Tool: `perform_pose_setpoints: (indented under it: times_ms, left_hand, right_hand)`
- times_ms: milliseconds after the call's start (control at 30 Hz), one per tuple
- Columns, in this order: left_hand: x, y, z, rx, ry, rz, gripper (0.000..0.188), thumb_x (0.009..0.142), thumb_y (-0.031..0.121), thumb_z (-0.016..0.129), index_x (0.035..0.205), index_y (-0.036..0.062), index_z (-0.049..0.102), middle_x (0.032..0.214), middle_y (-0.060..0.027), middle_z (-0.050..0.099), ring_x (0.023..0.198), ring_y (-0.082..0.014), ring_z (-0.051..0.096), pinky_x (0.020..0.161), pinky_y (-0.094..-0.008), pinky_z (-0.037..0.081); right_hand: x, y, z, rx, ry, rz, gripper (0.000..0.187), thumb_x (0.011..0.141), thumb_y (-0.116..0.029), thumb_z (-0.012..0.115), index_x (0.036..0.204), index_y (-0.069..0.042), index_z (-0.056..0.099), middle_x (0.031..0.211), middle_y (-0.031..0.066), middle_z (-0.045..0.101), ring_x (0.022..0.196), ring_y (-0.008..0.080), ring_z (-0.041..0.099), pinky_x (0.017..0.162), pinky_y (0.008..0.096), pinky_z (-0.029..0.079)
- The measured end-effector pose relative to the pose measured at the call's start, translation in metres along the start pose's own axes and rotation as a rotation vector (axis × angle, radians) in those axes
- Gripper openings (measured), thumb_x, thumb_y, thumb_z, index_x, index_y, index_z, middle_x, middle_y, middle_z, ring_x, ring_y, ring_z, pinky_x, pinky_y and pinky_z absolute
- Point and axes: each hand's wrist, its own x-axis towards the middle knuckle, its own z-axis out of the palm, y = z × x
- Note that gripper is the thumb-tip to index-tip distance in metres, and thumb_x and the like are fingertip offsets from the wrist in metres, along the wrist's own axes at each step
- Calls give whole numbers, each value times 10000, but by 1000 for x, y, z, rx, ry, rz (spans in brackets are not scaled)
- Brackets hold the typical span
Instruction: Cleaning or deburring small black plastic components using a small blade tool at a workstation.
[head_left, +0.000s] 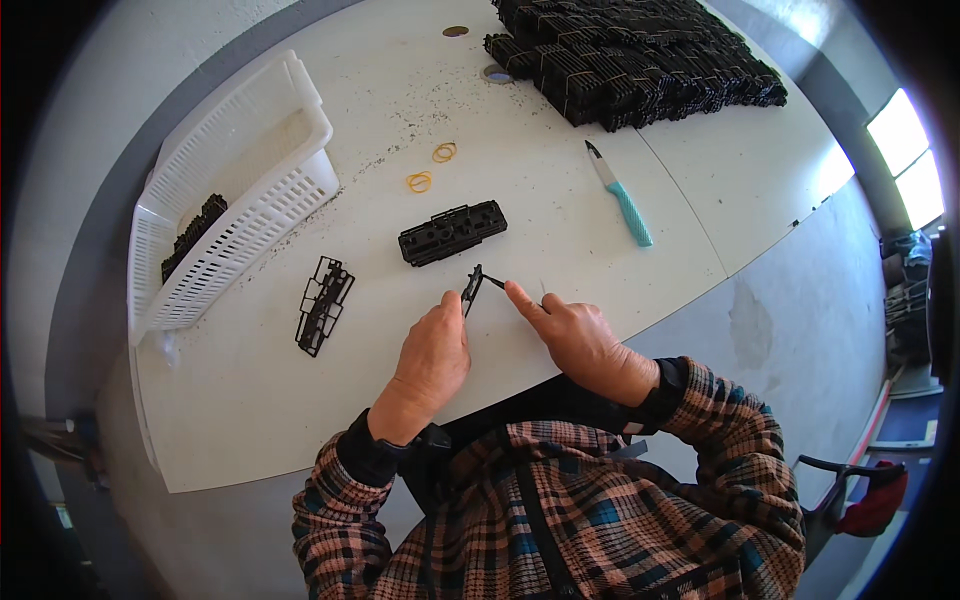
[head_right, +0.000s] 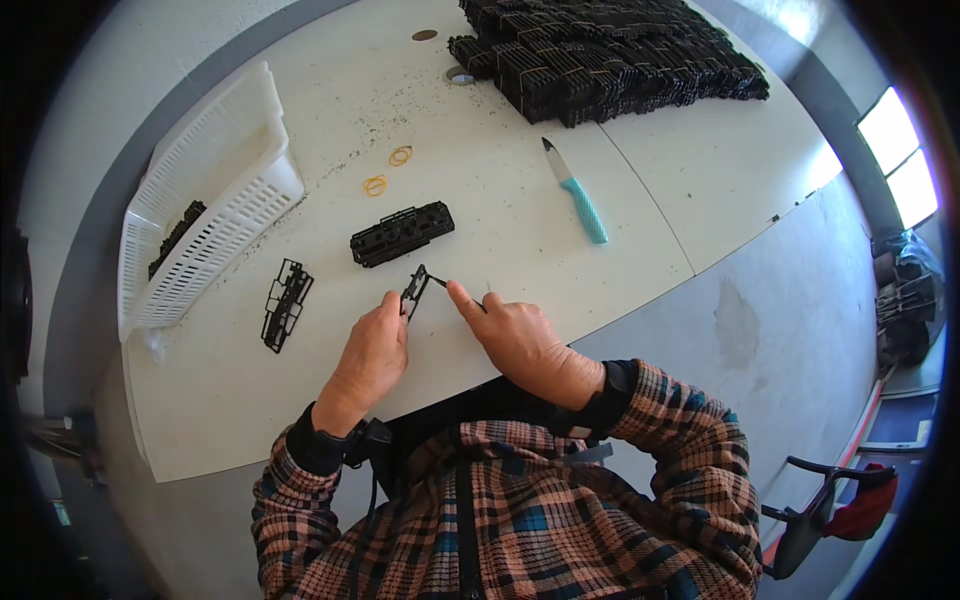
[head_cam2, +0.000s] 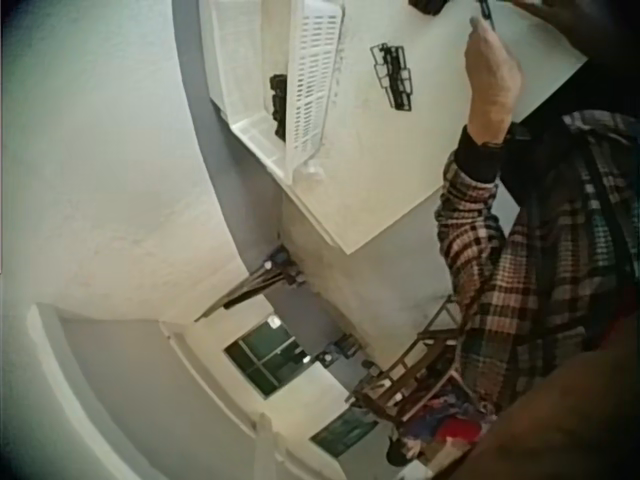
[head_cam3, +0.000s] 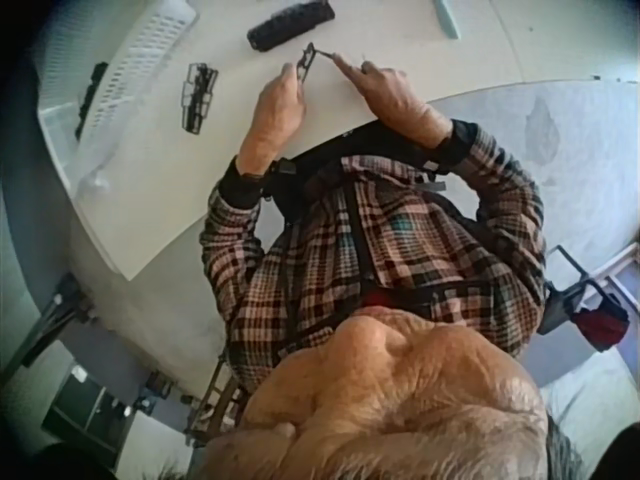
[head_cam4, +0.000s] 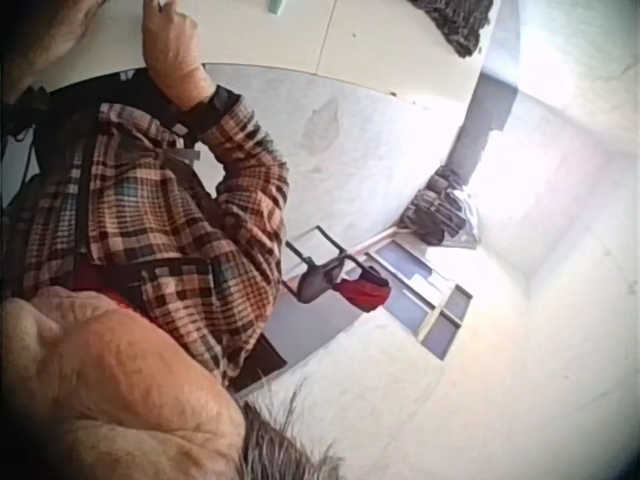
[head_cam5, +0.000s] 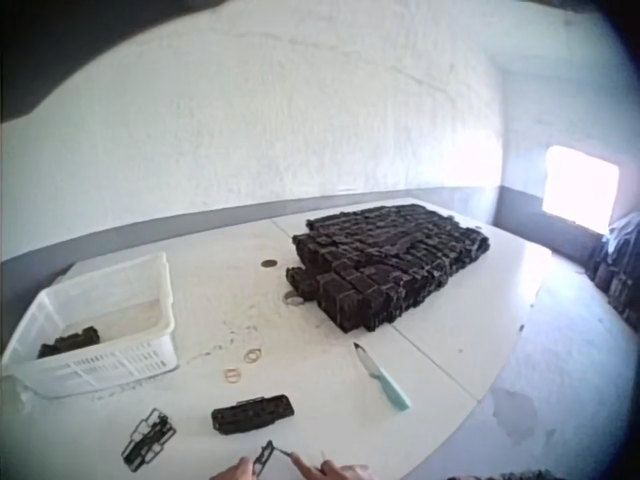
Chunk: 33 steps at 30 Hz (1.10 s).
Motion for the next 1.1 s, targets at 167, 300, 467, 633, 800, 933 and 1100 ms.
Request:
perform_pose_setpoints:
  times_ms: [167, 300, 467, 633, 800, 933, 1100]
  left_hand:
    - [1, -1, 1, 6, -2, 12, 83, 901, 6, 479, 960, -35, 438, 807, -265, 611, 797, -453, 605, 687, -517, 490]
    - [2, -7, 2, -3, 0, 7, 104, 921, 28, 482, 988, -35, 434, 821, -286, 604, 820, -474, 588, 683, -523, 467]
    - [2, -7, 5, -2, -9, -33, 106, 931, 41, 485, 994, -30, 437, 841, -291, 611, 831, -482, 585, 688, -529, 459]
    - [4, -7, 6, -60, 35, 4, 102, 929, 39, 487, 987, -32, 442, 854, -286, 623, 834, -478, 592, 699, -525, 468]
    - [3, -4, 6, -20, 30, 10, 94, 923, 33, 477, 975, -38, 445, 808, -280, 619, 807, -467, 602, 701, -522, 485]
    - [2, -5, 7, -29, 18, -13, 120, 920, 25, 494, 1013, -38, 449, 863, -284, 627, 841, -473, 598, 708, -517, 479]
    - [3, 0, 7, 3, 39, 9, 111, 897, 11, 489, 985, -41, 445, 824, -273, 619, 810, -463, 605, 702, -516, 491]
  right_hand:
    - [2, 2, 4, 35, 42, -12, 692, 788, 42, 552, 1445, -101, 387, 779, 119, 567, 674, 302, 607, 603, 400, 493]
    - [6, 6, -8, 53, 35, -56, 621, 809, 9, 543, 1409, -84, 413, 810, 129, 583, 696, 314, 621, 609, 399, 500]
    - [-8, -1, -6, 96, 136, -40, 562, 821, 20, 535, 1367, -104, 488, 785, 122, 560, 672, 313, 595, 609, 407, 486]
    - [-8, 1, 1, 116, 153, -40, 563, 825, 14, 536, 1373, -107, 485, 798, 122, 554, 671, 308, 591, 608, 405, 485]
    - [-2, 3, -1, 98, 149, -32, 581, 823, 16, 538, 1386, -107, 474, 813, 122, 551, 673, 302, 592, 612, 404, 490]
    - [-2, -1, 0, 92, 131, -11, 611, 813, 26, 541, 1402, -109, 454, 819, 122, 552, 681, 303, 599, 619, 402, 498]
    - [2, -9, 7, 81, 104, 64, 643, 795, 41, 541, 1412, -108, 436, 828, 126, 560, 703, 315, 612, 626, 404, 506]
